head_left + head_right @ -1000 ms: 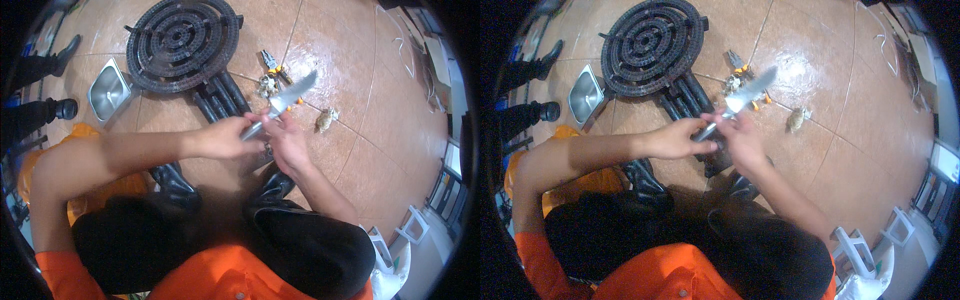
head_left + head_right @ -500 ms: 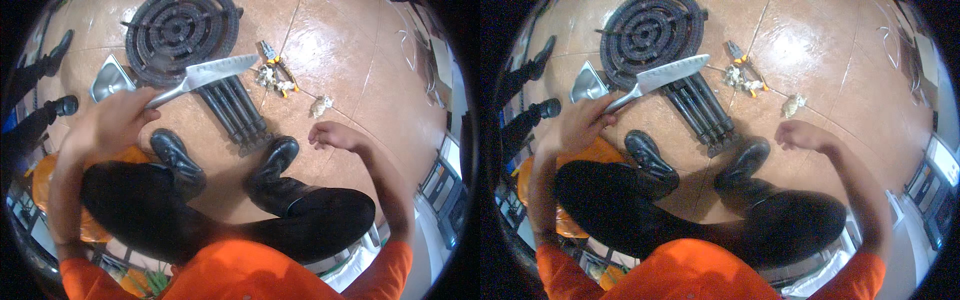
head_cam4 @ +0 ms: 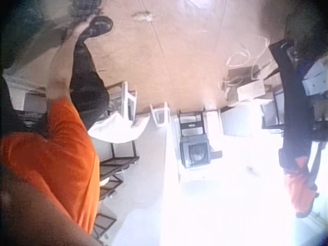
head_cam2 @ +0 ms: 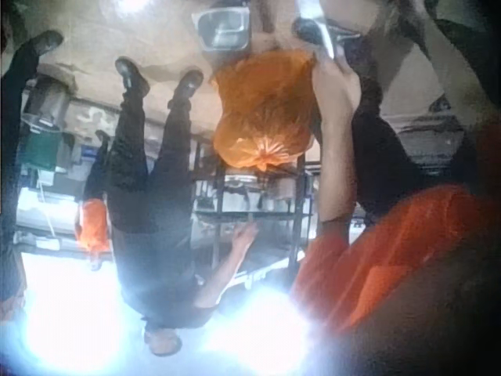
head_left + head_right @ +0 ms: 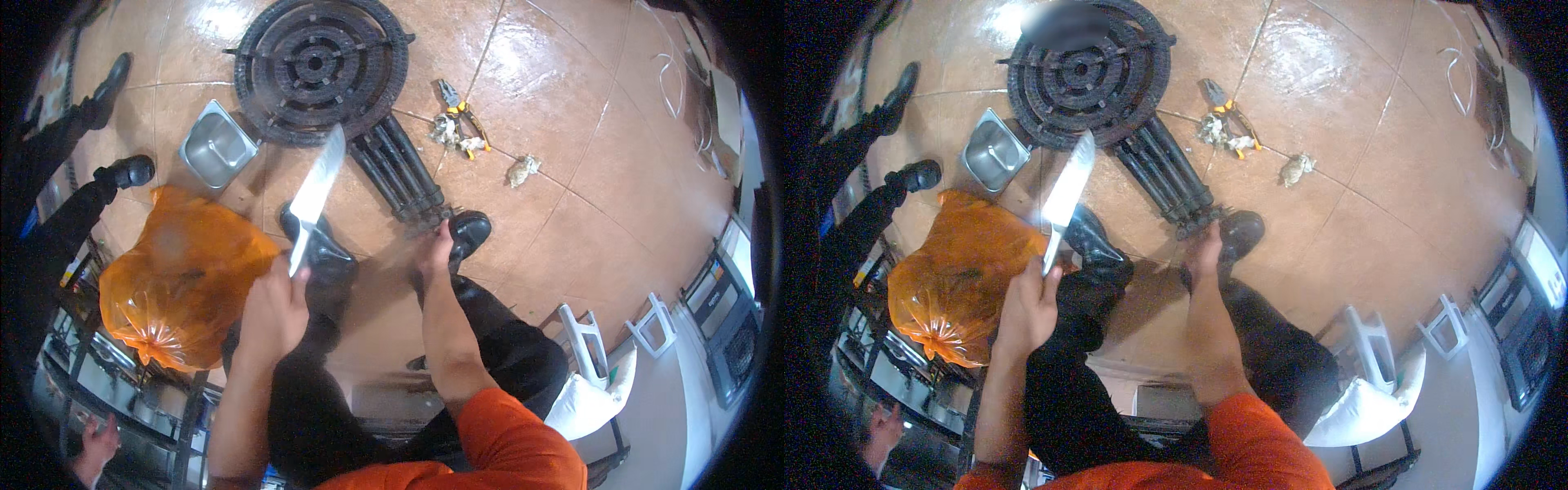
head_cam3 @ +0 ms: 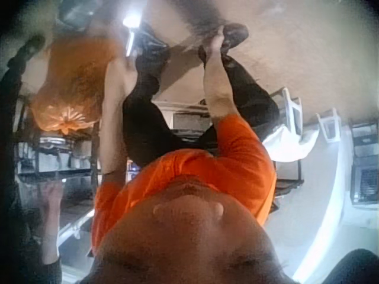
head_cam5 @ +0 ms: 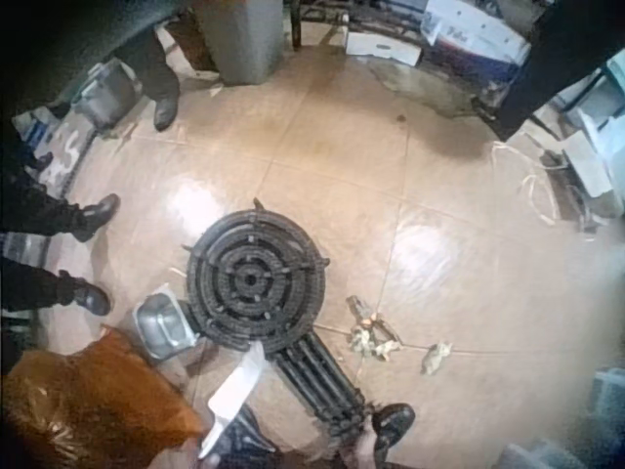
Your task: The person sits on the floor and uses pliers to adjust a bolt on a mechanical part. They then wipe the part with a cloth, pick up a metal tray, and move to a different area to connect a hose to the part.
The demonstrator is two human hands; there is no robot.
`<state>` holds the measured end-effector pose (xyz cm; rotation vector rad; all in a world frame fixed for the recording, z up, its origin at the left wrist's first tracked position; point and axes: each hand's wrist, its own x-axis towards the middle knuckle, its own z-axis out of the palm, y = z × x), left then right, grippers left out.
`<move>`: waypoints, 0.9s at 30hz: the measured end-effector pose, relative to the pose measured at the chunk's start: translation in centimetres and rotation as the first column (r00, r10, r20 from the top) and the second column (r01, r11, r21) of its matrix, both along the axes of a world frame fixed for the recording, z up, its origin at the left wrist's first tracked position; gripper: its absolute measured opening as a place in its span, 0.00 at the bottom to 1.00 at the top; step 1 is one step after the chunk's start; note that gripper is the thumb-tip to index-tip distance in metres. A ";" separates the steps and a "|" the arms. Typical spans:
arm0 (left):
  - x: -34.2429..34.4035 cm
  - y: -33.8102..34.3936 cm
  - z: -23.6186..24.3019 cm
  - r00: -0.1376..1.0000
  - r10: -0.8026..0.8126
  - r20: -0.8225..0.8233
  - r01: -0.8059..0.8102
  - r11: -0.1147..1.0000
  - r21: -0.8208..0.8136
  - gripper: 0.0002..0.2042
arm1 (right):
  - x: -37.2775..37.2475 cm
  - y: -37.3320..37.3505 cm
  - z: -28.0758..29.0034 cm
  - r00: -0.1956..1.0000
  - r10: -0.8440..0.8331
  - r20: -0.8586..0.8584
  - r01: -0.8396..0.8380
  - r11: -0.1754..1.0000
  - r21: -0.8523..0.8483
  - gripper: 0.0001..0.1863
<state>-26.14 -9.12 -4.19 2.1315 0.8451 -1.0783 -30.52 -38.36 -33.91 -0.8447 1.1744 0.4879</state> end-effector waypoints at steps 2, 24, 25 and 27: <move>-1.2 0.5 0.0 0.995 0.000 -0.102 -0.003 1.000 -0.028 0.14 | 0.0 0.4 -0.1 0.994 -0.108 -0.031 0.111 0.988 0.106 0.24; -20.7 4.4 24.8 0.851 0.423 0.310 -0.394 0.906 -0.155 0.17 | 11.3 12.4 35.1 0.900 0.121 0.418 -0.151 0.988 0.040 0.33; -21.2 5.1 27.4 0.840 0.487 0.239 -0.456 0.872 -0.176 0.18 | 11.4 13.2 35.8 0.892 0.095 0.441 -0.134 0.989 0.058 0.33; -23.0 6.0 30.4 0.824 0.543 0.159 -0.523 0.838 -0.155 0.20 | 11.7 14.5 35.0 0.874 0.044 0.484 -0.107 0.989 0.104 0.34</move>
